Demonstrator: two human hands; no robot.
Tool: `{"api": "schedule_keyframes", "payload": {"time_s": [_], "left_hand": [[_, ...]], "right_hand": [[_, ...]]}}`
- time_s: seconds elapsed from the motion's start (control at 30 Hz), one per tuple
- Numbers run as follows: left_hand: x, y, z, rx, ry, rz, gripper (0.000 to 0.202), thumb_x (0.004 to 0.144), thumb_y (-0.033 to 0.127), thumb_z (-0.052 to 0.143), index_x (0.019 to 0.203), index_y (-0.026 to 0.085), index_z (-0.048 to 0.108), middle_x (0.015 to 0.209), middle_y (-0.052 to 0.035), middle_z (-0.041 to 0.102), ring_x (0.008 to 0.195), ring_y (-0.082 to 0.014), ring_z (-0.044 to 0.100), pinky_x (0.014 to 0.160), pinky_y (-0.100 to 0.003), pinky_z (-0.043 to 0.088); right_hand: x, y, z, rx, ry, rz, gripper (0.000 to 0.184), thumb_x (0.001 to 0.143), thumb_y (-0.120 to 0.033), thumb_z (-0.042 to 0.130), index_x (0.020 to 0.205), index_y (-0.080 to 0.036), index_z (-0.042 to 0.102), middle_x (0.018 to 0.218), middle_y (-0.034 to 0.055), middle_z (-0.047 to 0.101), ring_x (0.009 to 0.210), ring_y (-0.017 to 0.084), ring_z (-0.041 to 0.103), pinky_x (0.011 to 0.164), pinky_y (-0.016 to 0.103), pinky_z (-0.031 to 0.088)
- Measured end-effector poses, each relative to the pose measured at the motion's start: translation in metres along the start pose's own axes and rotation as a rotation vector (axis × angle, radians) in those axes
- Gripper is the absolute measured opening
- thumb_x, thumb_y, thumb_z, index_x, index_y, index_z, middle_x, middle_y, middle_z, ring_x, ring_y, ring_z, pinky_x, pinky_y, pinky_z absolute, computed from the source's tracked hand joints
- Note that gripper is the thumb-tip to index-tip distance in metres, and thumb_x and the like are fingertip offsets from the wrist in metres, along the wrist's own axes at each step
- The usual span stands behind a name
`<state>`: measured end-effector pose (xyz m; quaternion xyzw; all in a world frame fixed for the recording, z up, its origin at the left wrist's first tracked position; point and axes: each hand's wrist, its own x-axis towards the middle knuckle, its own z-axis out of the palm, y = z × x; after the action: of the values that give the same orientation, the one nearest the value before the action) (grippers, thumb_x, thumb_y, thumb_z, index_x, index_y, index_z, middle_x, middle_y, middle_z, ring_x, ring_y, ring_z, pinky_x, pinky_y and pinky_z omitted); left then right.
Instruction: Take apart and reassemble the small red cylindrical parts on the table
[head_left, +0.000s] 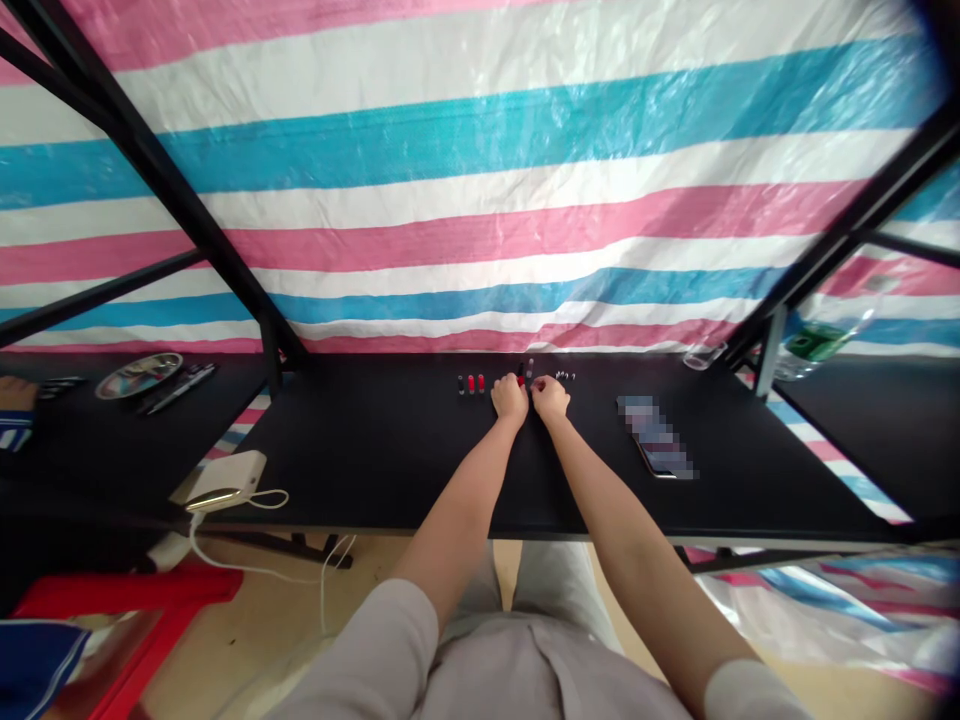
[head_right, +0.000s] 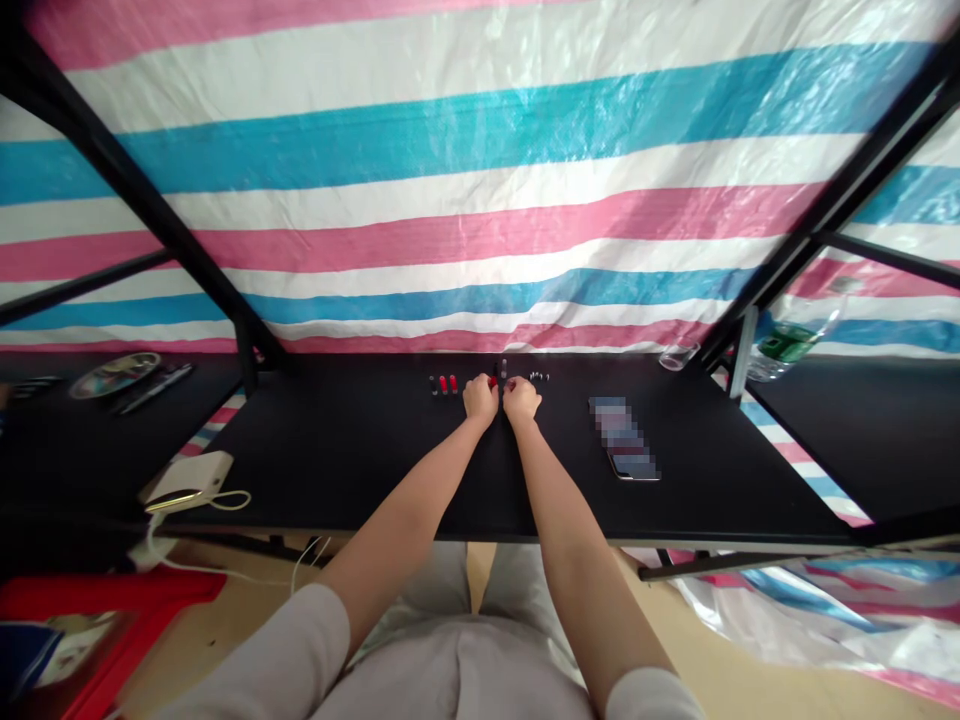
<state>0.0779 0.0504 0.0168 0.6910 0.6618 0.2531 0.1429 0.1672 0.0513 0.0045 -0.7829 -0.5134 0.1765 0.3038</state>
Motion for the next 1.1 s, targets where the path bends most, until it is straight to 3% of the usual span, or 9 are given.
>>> {"api": "schedule_keyframes", "payload": {"time_s": [0.43, 0.8, 0.97, 1.1], "left_hand": [[0.015, 0.005, 0.006, 0.021, 0.012, -0.102, 0.017, 0.081, 0.021, 0.050, 0.095, 0.014, 0.056, 0.102, -0.0124, 0.061, 0.102, -0.0234, 0.051, 0.084, -0.035, 0.036], [0.028, 0.009, 0.002, 0.056, -0.050, -0.160, 0.018, 0.079, 0.027, 0.054, 0.092, 0.015, 0.056, 0.098, -0.0123, 0.063, 0.100, -0.0243, 0.055, 0.082, -0.036, 0.039], [0.021, 0.013, -0.004, 0.044, -0.122, -0.146, 0.021, 0.080, 0.025, 0.052, 0.098, 0.014, 0.053, 0.103, -0.0160, 0.061, 0.104, -0.0261, 0.054, 0.081, -0.036, 0.041], [0.003, 0.012, -0.014, 0.079, -0.195, -0.080, 0.024, 0.084, 0.026, 0.042, 0.101, 0.012, 0.051, 0.103, -0.0193, 0.060, 0.102, -0.0287, 0.055, 0.080, -0.038, 0.043]], "right_hand": [[0.015, -0.002, 0.007, -0.052, -0.025, 0.010, 0.013, 0.075, -0.028, 0.056, 0.085, -0.022, 0.063, 0.090, 0.0031, 0.066, 0.089, 0.018, 0.058, 0.085, 0.036, 0.035], [0.017, -0.007, 0.004, -0.094, -0.047, 0.026, 0.014, 0.076, -0.033, 0.057, 0.085, -0.023, 0.060, 0.090, 0.0037, 0.065, 0.091, 0.019, 0.057, 0.085, 0.037, 0.034], [0.017, -0.008, 0.004, -0.116, -0.052, 0.013, 0.017, 0.076, -0.034, 0.056, 0.089, -0.022, 0.058, 0.093, 0.0060, 0.064, 0.092, 0.020, 0.057, 0.084, 0.038, 0.035], [0.009, -0.006, 0.002, -0.155, -0.013, -0.040, 0.018, 0.078, -0.031, 0.055, 0.089, -0.018, 0.058, 0.096, 0.0101, 0.063, 0.093, 0.021, 0.057, 0.081, 0.036, 0.038]]}}
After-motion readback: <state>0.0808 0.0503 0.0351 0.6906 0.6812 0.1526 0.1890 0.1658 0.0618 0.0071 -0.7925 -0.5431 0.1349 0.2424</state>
